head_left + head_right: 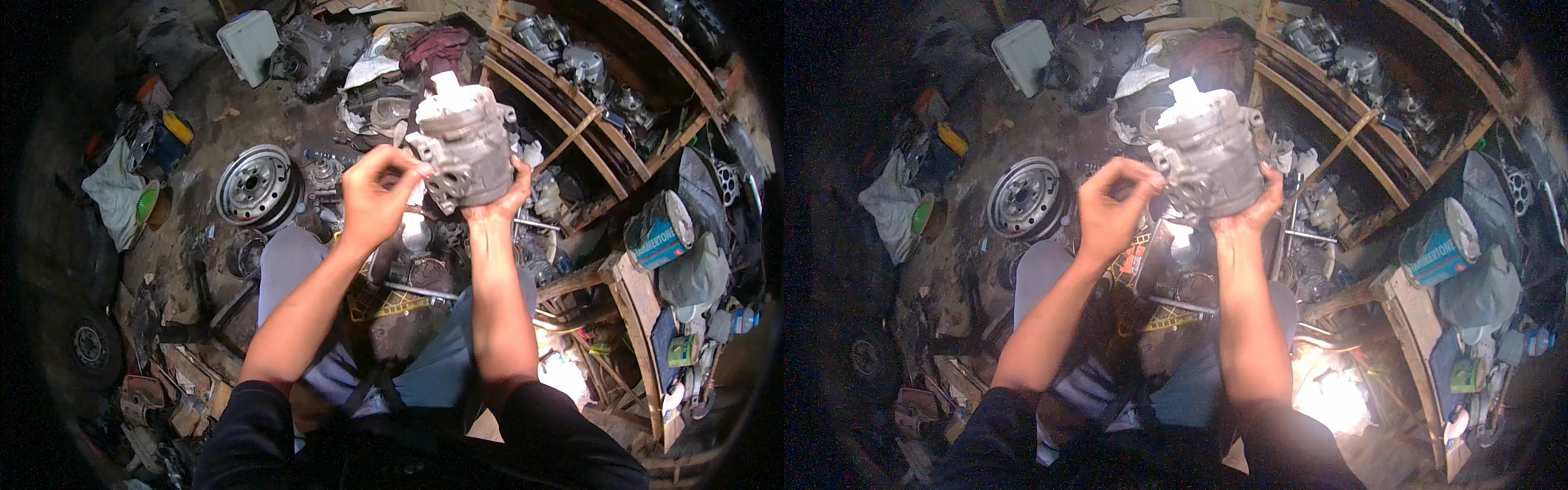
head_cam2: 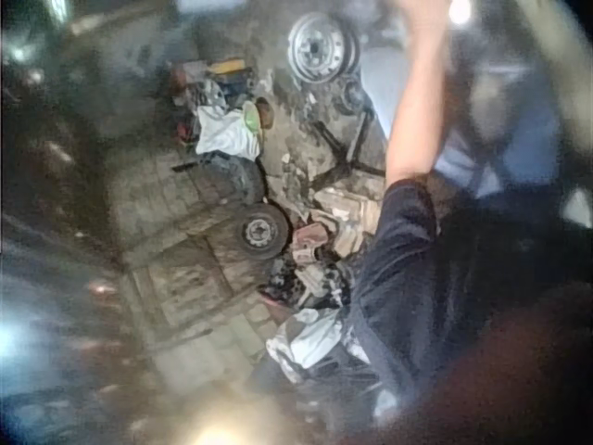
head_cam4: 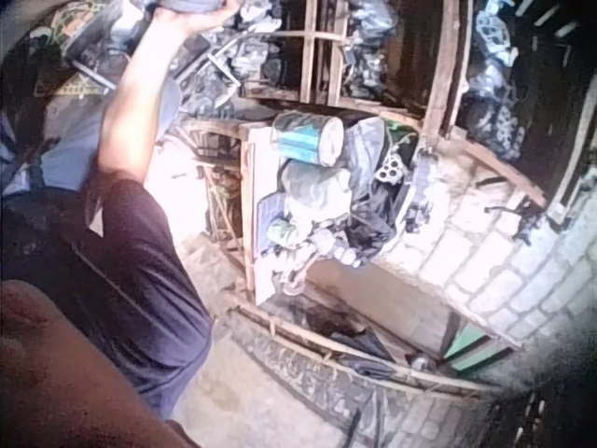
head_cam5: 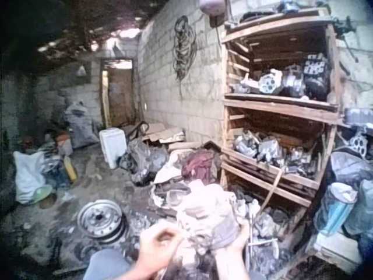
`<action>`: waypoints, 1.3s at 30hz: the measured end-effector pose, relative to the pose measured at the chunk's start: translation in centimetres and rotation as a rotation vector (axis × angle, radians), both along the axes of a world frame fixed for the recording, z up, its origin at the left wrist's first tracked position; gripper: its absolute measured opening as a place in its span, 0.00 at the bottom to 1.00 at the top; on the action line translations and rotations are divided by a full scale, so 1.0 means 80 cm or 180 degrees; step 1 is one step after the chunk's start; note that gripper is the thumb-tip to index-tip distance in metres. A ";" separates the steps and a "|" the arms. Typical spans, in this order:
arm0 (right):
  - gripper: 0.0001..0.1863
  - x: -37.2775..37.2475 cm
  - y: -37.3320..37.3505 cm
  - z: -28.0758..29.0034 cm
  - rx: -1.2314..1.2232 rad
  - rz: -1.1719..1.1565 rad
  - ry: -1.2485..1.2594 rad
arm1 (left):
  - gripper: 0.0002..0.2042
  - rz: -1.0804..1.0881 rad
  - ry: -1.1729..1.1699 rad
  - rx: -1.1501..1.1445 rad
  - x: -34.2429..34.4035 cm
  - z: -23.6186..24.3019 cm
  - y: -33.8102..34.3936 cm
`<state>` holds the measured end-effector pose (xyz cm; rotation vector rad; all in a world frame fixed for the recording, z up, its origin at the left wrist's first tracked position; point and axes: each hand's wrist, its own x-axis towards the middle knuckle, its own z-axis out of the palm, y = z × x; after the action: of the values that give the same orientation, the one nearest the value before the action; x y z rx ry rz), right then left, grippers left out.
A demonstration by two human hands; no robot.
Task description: The person sits on the floor in a cluttered workshop and uses a wrench to tighten bolts on a metallic mechanical component. They rotate the part to access different sides and continue tightening throughout the clip.
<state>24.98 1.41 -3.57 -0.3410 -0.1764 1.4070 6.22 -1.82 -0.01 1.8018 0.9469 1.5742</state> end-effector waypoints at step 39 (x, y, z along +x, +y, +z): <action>0.42 -0.095 -0.053 0.088 0.1363 0.0303 -0.1656 | 0.44 -0.0636 -0.3484 0.0015 -0.045 -0.002 0.001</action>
<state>17.40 -2.85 3.48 -0.3373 -0.9153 1.3085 2.64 -1.70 -0.15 0.7331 0.2183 2.0094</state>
